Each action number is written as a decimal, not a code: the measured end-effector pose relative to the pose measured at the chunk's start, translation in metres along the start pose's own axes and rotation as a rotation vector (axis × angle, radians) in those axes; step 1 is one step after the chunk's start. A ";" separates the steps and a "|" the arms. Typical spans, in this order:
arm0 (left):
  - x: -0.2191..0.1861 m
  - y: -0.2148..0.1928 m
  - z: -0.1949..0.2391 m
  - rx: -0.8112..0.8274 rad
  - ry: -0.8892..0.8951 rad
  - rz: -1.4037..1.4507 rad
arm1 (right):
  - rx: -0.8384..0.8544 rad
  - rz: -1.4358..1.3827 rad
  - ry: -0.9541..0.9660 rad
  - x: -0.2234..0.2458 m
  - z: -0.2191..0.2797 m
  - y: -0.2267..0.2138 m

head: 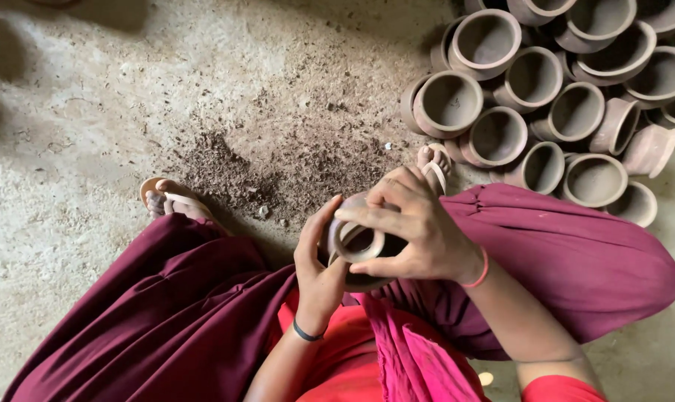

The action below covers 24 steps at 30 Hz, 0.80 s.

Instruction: The person holds a clay pot and presses a small metal ring against its surfaces while rotating it. After rubbing the pot with the ring, the person sets it aside and picks up another one.

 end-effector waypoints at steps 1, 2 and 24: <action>-0.001 -0.001 0.001 0.007 0.014 -0.021 | 0.042 -0.012 0.018 -0.004 0.000 -0.001; -0.001 -0.003 0.001 0.000 0.012 -0.021 | 0.046 -0.017 0.016 -0.007 0.002 -0.003; -0.001 -0.013 -0.008 -0.327 -0.090 0.574 | -0.656 -0.537 0.642 -0.011 0.084 0.047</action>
Point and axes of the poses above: each hand's wrist, its own z-axis away from the middle knuckle, its own y-axis out of the palm, x = y × z, the point moved 2 cm from there along -z, towards the middle knuckle, and after that the axes turned 1 degree about -y, right-handed, at the moved point
